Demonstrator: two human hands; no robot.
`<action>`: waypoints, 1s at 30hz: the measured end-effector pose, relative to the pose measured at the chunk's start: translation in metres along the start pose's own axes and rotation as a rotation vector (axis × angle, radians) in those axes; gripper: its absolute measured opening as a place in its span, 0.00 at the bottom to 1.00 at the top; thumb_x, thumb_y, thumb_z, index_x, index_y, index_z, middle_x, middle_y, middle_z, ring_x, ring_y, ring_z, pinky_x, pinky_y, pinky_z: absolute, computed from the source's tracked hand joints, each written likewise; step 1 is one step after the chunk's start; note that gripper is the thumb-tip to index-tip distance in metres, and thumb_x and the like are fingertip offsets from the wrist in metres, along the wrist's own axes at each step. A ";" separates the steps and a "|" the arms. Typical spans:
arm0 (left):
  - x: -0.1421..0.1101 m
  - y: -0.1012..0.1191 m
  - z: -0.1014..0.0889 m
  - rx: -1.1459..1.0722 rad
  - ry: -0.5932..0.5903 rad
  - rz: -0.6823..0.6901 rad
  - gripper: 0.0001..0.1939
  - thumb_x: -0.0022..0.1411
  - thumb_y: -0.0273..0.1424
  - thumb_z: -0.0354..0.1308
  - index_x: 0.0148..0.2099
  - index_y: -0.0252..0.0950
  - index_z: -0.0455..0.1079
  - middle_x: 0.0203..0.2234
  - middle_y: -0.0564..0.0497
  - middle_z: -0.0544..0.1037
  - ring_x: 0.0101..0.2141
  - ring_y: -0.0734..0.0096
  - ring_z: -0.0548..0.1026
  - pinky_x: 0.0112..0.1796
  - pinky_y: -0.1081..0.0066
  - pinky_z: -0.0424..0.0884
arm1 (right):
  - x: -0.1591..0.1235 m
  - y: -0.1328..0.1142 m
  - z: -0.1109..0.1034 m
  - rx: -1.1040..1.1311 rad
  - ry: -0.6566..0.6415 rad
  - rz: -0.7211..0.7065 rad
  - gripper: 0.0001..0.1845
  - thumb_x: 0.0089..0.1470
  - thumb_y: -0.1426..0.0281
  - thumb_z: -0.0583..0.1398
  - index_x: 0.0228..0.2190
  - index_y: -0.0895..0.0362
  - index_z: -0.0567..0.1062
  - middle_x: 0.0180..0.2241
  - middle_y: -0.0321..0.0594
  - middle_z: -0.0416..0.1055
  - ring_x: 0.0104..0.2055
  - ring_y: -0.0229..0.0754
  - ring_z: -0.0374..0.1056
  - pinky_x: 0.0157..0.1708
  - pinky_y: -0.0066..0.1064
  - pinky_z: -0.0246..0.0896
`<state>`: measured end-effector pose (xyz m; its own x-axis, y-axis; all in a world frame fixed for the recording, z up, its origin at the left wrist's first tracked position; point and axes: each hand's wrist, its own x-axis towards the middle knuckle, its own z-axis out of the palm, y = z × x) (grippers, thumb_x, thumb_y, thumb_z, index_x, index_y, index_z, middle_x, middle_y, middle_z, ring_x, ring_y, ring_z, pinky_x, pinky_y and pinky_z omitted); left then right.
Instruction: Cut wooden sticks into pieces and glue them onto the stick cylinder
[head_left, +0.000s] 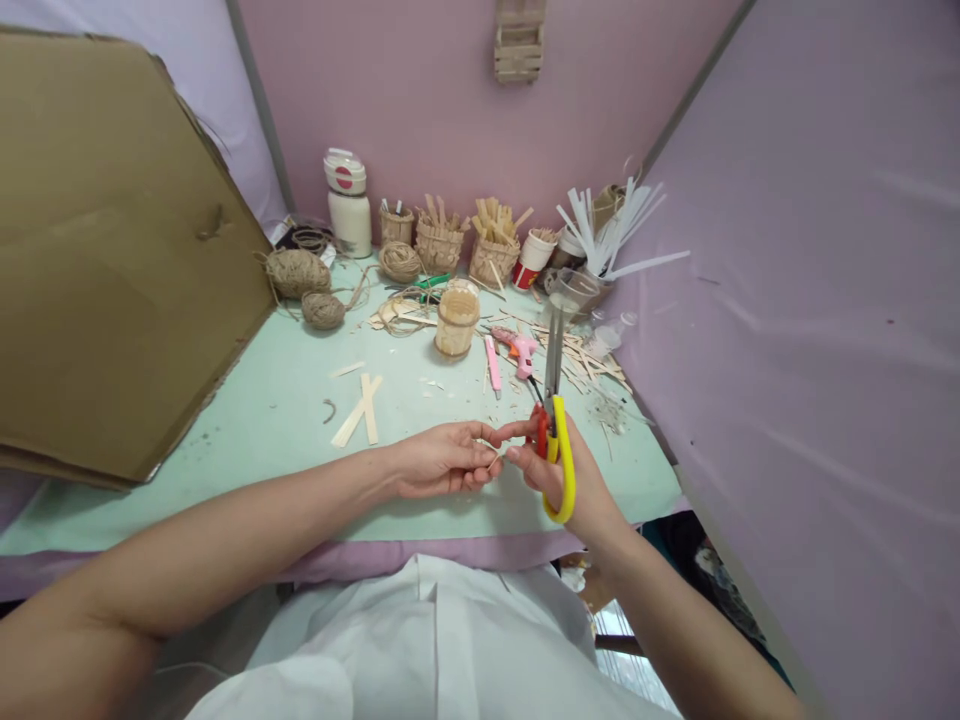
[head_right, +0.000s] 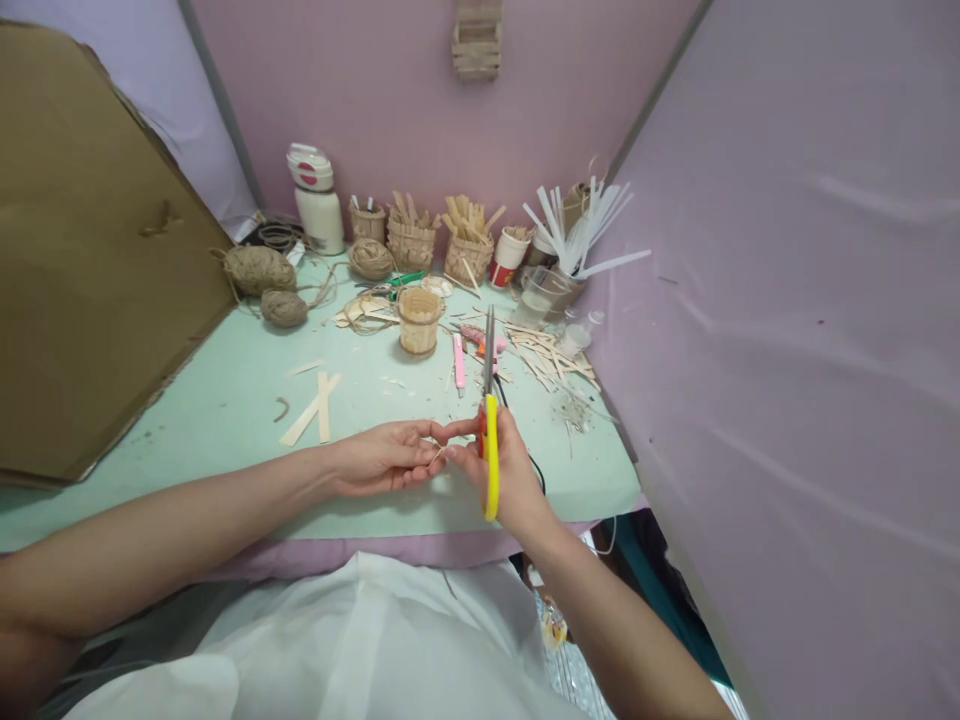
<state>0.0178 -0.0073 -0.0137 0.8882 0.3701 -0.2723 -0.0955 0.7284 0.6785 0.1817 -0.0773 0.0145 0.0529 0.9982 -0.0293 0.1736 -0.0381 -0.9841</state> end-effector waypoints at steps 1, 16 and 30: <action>0.000 0.000 0.000 0.005 -0.009 -0.001 0.17 0.49 0.30 0.66 0.39 0.34 0.63 0.25 0.53 0.71 0.23 0.84 0.67 0.25 0.82 0.59 | 0.002 0.000 0.002 0.021 -0.010 0.004 0.24 0.45 0.61 0.64 0.37 0.53 0.56 0.36 0.38 0.70 0.21 0.30 0.55 0.19 0.25 0.51; 0.008 0.005 -0.004 0.582 0.276 0.310 0.14 0.46 0.28 0.62 0.38 0.34 0.66 0.23 0.53 0.74 0.24 0.76 0.71 0.27 0.75 0.65 | 0.021 0.012 0.002 -0.164 -0.003 0.035 0.18 0.44 0.64 0.62 0.32 0.54 0.57 0.30 0.34 0.67 0.29 0.38 0.64 0.29 0.31 0.59; 0.004 0.029 -0.009 -0.041 0.546 0.388 0.04 0.52 0.23 0.60 0.32 0.31 0.68 0.28 0.46 0.77 0.32 0.74 0.76 0.37 0.75 0.73 | -0.025 0.010 0.002 -0.079 -0.149 0.216 0.19 0.54 0.50 0.51 0.32 0.53 0.56 0.22 0.28 0.51 0.19 0.31 0.47 0.17 0.25 0.45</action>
<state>0.0148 0.0205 -0.0007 0.4318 0.8404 -0.3274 -0.3884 0.5009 0.7735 0.1800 -0.1024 0.0053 -0.0475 0.9621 -0.2685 0.2510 -0.2487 -0.9355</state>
